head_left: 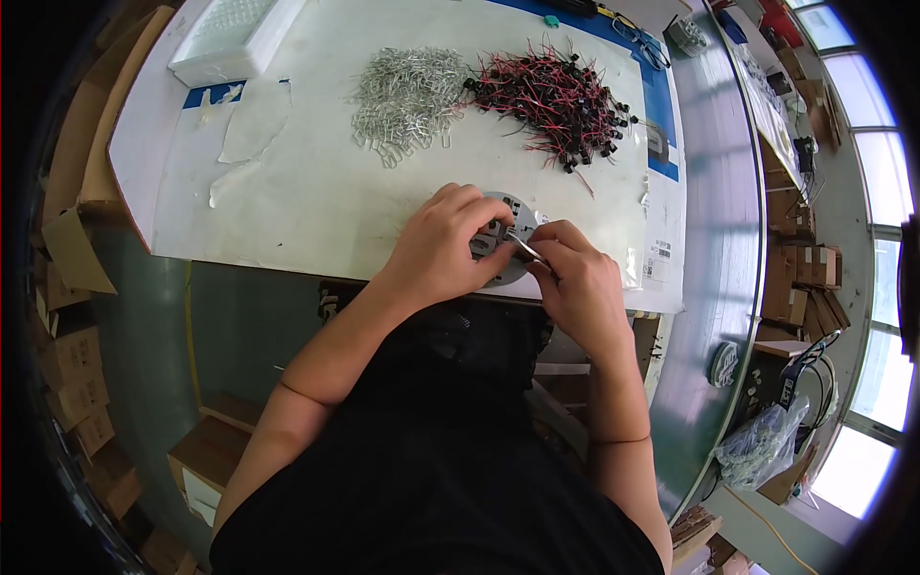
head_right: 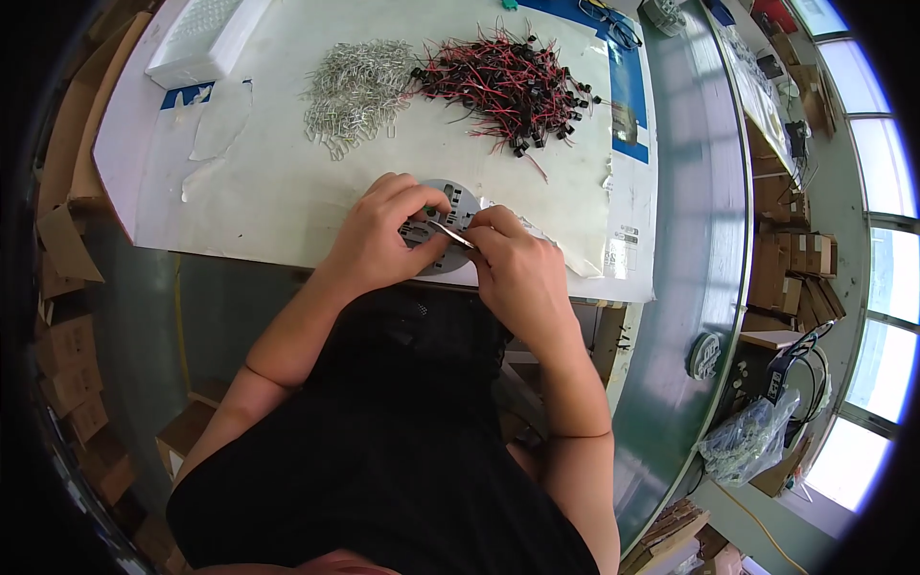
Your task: The recorder is seen assembling small electronic components by inserting various colored wires into a circular base unit using a small tool.
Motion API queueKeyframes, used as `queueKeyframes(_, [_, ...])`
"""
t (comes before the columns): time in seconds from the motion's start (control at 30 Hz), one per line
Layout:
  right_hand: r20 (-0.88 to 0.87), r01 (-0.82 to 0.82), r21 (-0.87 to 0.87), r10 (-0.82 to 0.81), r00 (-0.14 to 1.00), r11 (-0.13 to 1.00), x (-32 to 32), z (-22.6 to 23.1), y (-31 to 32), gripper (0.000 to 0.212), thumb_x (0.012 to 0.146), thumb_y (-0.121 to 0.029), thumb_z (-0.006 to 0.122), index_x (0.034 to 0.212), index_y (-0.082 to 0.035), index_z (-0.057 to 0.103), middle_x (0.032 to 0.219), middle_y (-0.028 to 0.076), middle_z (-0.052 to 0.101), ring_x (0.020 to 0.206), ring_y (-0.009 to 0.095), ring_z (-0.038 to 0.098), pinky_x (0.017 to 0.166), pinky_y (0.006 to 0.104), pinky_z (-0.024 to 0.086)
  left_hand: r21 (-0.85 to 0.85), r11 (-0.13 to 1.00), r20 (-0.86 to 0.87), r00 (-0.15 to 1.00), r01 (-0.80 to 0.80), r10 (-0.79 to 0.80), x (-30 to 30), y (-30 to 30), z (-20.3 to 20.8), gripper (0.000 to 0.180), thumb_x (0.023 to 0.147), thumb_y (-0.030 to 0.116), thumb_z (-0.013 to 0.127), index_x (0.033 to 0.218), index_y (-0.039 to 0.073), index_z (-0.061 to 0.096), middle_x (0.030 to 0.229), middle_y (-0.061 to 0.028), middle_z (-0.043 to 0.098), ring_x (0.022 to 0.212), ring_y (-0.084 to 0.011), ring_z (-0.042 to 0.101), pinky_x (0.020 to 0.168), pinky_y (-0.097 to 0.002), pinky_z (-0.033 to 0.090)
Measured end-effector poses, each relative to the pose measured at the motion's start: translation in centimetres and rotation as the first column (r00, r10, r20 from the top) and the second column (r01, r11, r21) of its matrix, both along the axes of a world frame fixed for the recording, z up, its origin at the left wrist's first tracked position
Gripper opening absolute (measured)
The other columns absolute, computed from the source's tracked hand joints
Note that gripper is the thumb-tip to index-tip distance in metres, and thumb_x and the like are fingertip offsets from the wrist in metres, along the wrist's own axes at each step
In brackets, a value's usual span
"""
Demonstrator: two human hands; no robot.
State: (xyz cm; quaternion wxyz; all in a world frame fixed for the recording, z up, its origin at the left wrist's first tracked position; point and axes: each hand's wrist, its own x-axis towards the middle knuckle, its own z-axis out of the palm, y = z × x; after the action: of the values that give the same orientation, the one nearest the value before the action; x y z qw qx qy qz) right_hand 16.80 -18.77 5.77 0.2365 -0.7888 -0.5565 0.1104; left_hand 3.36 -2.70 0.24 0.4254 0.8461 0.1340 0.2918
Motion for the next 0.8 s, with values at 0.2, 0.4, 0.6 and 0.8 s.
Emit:
queueKeyframes(0.2, [-0.017, 0.035, 0.000, -0.035, 0.999, 0.999, 0.2, -0.6, -0.2, 0.011, 0.087, -0.004, 0.078, 0.098, -0.005, 0.075, 0.108, 0.002, 0.071, 0.075, 0.029, 0.071, 0.066, 0.0409, 0.056, -0.024, 1.000, -0.021, 1.000, 0.003, -0.003, 0.2, 0.1, -0.1, 0.024, 0.083, 0.015, 0.083, 0.102, 0.012, 0.069, 0.092, -0.0030, 0.063, 0.088, -0.0246, 0.065, 0.077, -0.0394, 0.056])
queueKeyframes(0.4, [-0.266, 0.151, 0.030, -0.138, 0.954, 0.988, -0.3, -1.2, -0.4, 0.010, 0.088, -0.003, 0.078, 0.098, -0.003, 0.074, 0.110, 0.007, 0.072, 0.072, 0.029, 0.070, 0.063, 0.0384, 0.056, 0.008, 1.000, -0.034, 0.999, -0.022, 0.022, 0.0, 0.0, -0.2, 0.027, 0.082, 0.013, 0.085, 0.104, 0.012, 0.069, 0.093, -0.0024, 0.062, 0.086, -0.0213, 0.063, 0.078, -0.0372, 0.055])
queueKeyframes(0.6, [-0.026, 0.156, 0.102, -0.155, 0.988, 0.982, -2.0, -1.9, -0.1, 0.013, 0.089, -0.002, 0.077, 0.101, -0.004, 0.072, 0.107, 0.010, 0.071, 0.072, 0.030, 0.071, 0.061, 0.0386, 0.057, 0.000, 1.000, -0.018, 1.000, -0.003, 0.003, -0.2, 0.2, -0.6, 0.030, 0.081, 0.014, 0.086, 0.105, 0.012, 0.068, 0.094, -0.0021, 0.062, 0.088, -0.0219, 0.063, 0.079, -0.0379, 0.055])
queueKeyframes(0.8, [0.093, 0.113, 0.075, -0.120, 0.988, 0.991, -2.0, -1.4, 0.0, 0.014, 0.090, -0.002, 0.076, 0.102, -0.006, 0.071, 0.104, 0.008, 0.070, 0.073, 0.030, 0.071, 0.061, 0.0392, 0.057, -0.018, 0.999, -0.060, 0.997, 0.039, -0.040, -0.4, 0.4, -0.1, 0.029, 0.085, 0.021, 0.084, 0.106, 0.013, 0.066, 0.101, -0.0036, 0.065, 0.098, -0.0269, 0.063, 0.085, -0.0414, 0.055])
